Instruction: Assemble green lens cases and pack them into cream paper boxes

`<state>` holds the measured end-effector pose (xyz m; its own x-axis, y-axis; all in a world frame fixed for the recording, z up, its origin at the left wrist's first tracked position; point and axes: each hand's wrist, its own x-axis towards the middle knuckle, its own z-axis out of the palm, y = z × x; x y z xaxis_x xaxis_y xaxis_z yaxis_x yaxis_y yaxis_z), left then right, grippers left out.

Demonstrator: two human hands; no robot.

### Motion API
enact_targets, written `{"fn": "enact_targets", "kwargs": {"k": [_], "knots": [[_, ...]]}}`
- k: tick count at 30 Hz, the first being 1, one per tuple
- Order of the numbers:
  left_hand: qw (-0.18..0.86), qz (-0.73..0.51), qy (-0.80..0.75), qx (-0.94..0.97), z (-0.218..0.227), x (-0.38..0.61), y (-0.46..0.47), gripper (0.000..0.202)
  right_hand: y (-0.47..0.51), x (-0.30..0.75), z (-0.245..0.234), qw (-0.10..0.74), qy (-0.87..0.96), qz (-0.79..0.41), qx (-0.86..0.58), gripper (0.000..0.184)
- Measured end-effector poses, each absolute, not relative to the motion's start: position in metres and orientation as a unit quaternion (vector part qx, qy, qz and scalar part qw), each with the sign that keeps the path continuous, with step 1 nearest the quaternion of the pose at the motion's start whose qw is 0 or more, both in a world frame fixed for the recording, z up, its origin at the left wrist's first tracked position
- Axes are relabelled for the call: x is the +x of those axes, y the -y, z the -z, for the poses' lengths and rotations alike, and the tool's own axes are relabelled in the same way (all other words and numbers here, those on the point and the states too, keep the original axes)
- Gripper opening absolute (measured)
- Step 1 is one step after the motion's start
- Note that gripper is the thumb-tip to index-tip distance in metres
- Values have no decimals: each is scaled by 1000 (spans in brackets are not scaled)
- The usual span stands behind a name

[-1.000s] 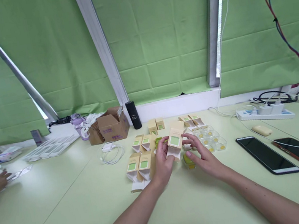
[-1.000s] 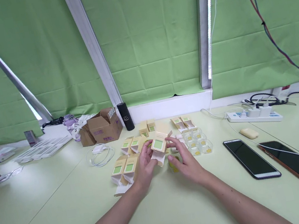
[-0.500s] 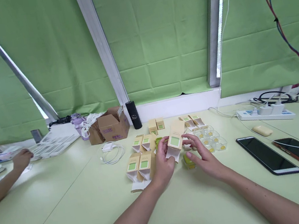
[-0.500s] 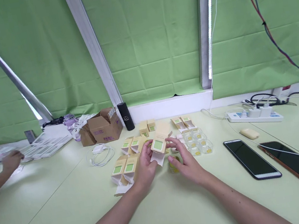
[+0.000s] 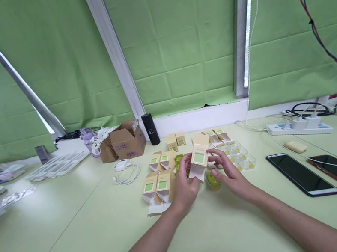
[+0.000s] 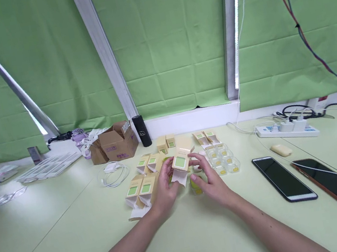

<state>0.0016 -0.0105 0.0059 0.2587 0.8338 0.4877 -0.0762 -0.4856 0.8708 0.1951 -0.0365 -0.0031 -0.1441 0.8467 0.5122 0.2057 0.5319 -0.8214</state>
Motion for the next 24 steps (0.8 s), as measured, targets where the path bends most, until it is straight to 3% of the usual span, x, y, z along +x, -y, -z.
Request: {"fn": "enact_targets", "kwargs": {"k": [7, 24], "knots": [[357, -543, -326, 687, -12, 1, 14, 47, 37, 195, 1, 537, 692, -301, -377, 53], [337, -517, -360, 700, -14, -1, 17, 49, 36, 196, 5, 535, 699, -307, -362, 57]]}}
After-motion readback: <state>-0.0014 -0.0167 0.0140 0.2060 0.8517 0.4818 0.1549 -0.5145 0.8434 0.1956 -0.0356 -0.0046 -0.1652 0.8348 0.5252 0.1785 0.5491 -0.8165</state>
